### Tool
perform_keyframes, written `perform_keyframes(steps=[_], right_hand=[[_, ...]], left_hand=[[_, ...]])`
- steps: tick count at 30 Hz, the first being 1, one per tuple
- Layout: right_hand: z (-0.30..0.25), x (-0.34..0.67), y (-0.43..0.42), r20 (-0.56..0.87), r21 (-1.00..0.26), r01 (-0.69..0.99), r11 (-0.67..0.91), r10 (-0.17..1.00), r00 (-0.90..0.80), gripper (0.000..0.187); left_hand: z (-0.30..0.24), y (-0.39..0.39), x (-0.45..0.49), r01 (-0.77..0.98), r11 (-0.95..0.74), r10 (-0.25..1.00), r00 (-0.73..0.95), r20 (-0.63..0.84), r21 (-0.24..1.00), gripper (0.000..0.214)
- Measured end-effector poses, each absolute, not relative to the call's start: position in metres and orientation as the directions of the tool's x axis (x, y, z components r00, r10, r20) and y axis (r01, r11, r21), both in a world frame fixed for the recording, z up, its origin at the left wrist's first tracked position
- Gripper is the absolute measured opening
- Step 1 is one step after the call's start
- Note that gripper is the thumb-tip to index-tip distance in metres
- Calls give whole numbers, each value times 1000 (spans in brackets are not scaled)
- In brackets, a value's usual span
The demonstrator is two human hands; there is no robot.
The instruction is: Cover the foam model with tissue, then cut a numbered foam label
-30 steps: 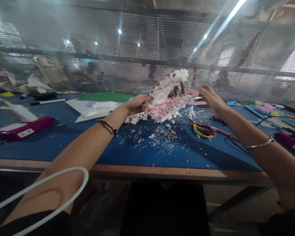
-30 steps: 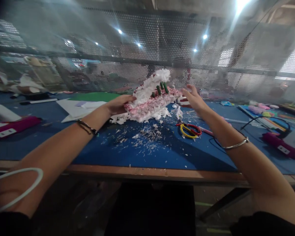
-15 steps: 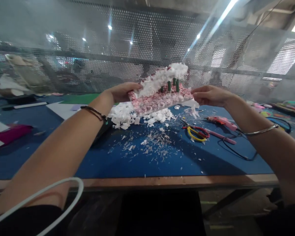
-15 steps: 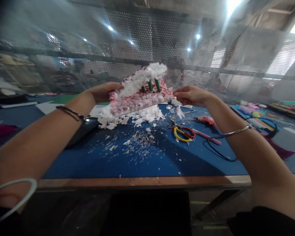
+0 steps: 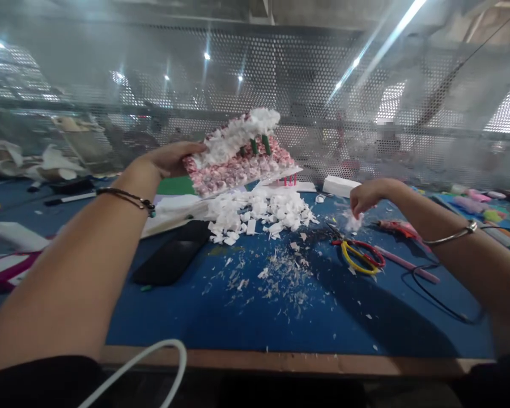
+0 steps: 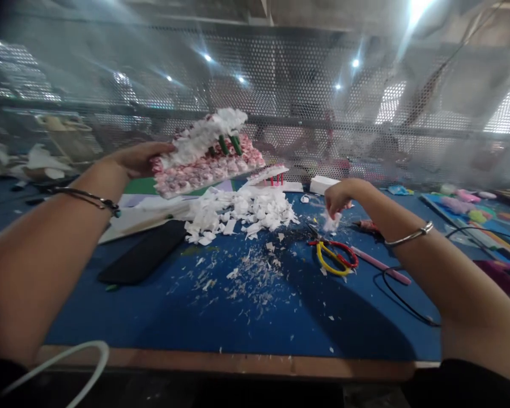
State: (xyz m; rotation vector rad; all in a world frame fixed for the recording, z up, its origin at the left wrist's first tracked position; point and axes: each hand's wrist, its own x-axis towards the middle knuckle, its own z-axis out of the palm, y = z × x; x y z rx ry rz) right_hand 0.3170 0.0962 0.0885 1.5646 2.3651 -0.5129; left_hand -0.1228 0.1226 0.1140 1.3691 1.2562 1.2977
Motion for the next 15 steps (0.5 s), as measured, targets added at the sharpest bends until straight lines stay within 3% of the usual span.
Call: perform_keyframes(steps=[2,4,7,9,11,15], right_hand=[[85,316,108,-344,-194,914,355,848,-403,23],[85,310,115,-179,-263,873,410,869,-462,26],[89,291,119,-2,-423,798,430,880,-475,43],[91,274,118,29,-661,654,367,884,-466,51],[90,257,118,14,-858,448,251,884,-468,48],[82,234,126,-55,-960,254,113,818,-572,39]], left_hand=[[111,131,-133,129,-101,994,-36,106,987,24],[108,141,-140,151,-70,996,-42,77,986,22],[104,158,-143,197,-13,998,-54,24,980,15],[100,170,-141,229,21,999,-38,-12,973,23],[96,181,-136,255,40,999,-2,-40,966,29],[90,192,-119,265,31,993,98,-59,964,26]])
